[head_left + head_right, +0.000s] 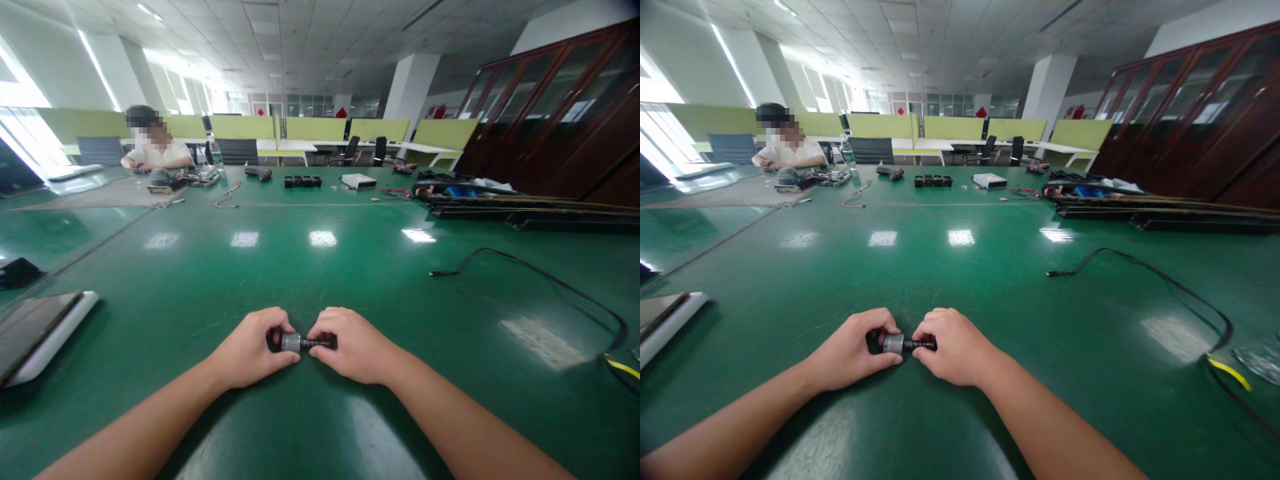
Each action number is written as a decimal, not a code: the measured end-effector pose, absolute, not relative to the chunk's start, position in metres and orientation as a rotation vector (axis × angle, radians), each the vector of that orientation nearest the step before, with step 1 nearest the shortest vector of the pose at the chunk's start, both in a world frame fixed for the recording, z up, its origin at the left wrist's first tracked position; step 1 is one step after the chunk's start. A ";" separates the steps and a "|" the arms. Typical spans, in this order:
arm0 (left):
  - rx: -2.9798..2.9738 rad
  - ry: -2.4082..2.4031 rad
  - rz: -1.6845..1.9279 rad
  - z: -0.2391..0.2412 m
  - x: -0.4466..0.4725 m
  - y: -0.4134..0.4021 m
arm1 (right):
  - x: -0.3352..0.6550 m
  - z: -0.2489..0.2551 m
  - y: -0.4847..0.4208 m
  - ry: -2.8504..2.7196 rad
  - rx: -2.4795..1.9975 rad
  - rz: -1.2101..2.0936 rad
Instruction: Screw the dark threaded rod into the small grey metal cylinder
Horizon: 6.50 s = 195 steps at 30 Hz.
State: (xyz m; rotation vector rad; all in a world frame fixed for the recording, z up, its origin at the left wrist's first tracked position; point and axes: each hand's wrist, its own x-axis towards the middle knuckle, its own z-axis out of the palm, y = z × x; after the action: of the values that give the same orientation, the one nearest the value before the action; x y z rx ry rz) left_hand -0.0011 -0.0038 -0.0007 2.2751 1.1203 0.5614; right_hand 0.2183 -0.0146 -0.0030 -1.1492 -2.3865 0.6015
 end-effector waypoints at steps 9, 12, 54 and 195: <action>2.273 1.094 0.550 -0.001 -0.002 -0.003 | 0.222 -0.002 -0.015 -2.407 -1.166 0.597; 2.274 1.095 0.552 -0.001 -0.002 -0.003 | 0.223 -0.001 -0.015 -2.409 -1.170 0.599; 2.269 1.113 0.553 -0.001 -0.002 -0.004 | 0.251 0.008 -0.006 -2.389 -1.317 0.696; 2.302 1.098 0.541 0.000 0.001 -0.003 | 0.226 0.000 -0.012 -2.409 -1.124 0.637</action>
State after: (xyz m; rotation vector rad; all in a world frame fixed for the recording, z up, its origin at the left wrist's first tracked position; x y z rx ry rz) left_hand 0.0012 -0.0030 0.0002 2.3023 1.0976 0.5407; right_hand 0.2255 -0.0117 0.0004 -1.1240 -2.4088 0.6370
